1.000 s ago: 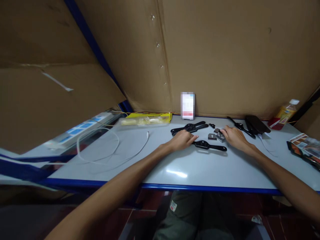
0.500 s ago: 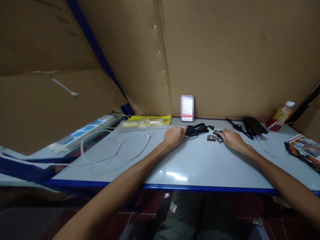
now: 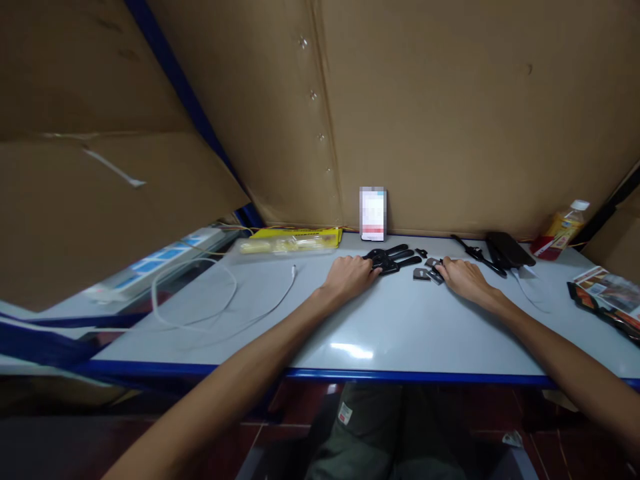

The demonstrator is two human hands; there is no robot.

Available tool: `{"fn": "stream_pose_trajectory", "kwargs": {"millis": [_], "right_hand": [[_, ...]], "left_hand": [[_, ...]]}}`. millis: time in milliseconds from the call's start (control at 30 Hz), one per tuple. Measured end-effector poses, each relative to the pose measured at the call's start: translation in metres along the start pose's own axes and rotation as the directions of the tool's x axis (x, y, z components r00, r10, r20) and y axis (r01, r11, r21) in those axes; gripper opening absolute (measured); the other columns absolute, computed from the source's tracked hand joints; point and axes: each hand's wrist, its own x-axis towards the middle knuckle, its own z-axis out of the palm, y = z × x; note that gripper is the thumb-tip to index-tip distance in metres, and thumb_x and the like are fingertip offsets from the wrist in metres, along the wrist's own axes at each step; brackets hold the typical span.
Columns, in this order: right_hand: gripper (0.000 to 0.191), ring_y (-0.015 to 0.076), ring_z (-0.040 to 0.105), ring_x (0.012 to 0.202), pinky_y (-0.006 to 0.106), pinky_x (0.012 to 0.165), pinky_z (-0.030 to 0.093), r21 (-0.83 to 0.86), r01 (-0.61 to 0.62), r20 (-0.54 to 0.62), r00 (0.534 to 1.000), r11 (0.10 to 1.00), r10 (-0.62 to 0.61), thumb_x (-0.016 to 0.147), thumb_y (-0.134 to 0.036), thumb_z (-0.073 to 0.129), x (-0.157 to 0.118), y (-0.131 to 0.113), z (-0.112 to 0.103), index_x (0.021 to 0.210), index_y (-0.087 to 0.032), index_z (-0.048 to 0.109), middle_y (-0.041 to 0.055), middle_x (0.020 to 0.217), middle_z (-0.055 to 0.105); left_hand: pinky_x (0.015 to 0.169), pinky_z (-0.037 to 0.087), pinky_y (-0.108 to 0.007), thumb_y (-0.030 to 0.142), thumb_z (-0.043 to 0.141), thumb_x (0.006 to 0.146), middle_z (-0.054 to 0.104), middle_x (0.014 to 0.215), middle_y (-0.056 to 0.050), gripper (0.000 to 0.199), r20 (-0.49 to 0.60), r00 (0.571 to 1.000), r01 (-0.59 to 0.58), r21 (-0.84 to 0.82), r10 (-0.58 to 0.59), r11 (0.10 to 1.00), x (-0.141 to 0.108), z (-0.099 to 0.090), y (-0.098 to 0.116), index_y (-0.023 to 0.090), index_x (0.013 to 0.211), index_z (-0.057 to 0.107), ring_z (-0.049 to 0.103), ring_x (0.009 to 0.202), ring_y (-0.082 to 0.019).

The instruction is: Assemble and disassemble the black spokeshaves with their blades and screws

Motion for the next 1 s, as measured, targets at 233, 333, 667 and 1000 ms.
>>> {"fn": "stream_pose_trajectory", "kwargs": {"millis": [233, 333, 667, 1000], "right_hand": [[0.046, 0.0306, 0.07, 0.085, 0.035, 0.068, 0.033, -0.029, 0.019, 0.004, 1.0, 0.999, -0.019, 0.11, -0.04, 0.032, -0.002, -0.001, -0.001, 0.122, -0.012, 0.066, 0.0208, 0.105, 0.076], [0.043, 0.0307, 0.071, 0.087, 0.034, 0.068, 0.034, -0.054, 0.02, 0.005, 1.0, 0.998, -0.02, 0.11, -0.04, 0.033, -0.002, -0.001, -0.002, 0.125, -0.014, 0.064, 0.02, 0.106, 0.076], [0.032, 0.0292, 0.072, 0.09, 0.033, 0.069, 0.036, -0.08, -0.02, 0.022, 1.0, 0.997, 0.022, 0.107, -0.028, 0.039, -0.002, 0.002, -0.009, 0.124, -0.015, 0.062, 0.0183, 0.104, 0.077], [0.028, 0.0294, 0.071, 0.101, 0.031, 0.072, 0.04, 0.009, -0.175, -0.081, 0.981, 0.985, 0.175, 0.101, -0.029, 0.051, 0.015, 0.043, -0.014, 0.115, -0.021, 0.074, 0.0158, 0.112, 0.078]], "left_hand": [[0.075, 0.049, -0.037, 0.039, 0.053, 0.102, 0.077, 0.107, -0.018, 0.032, -0.001, 0.993, -0.12, 0.05, 0.12, 0.991, -0.004, -0.007, -0.012, 0.016, 0.108, 0.074, 0.074, 0.096, -0.034], [0.075, 0.05, -0.037, 0.035, 0.055, 0.101, 0.075, 0.11, -0.018, 0.029, -0.011, 0.992, -0.123, 0.062, 0.124, 0.99, -0.004, -0.008, -0.016, 0.015, 0.108, 0.074, 0.073, 0.099, -0.034], [0.082, 0.048, -0.036, 0.04, 0.052, 0.103, 0.071, 0.113, -0.015, 0.031, -0.094, 0.994, -0.061, -0.056, 0.055, 0.997, -0.002, -0.007, -0.011, 0.019, 0.114, 0.072, 0.066, 0.111, -0.032], [0.079, 0.046, -0.033, 0.035, 0.04, 0.106, 0.07, 0.114, -0.015, 0.036, -0.178, 0.983, 0.012, -0.125, -0.034, 0.992, 0.003, -0.011, -0.019, 0.018, 0.114, 0.07, 0.066, 0.106, -0.029]]}}
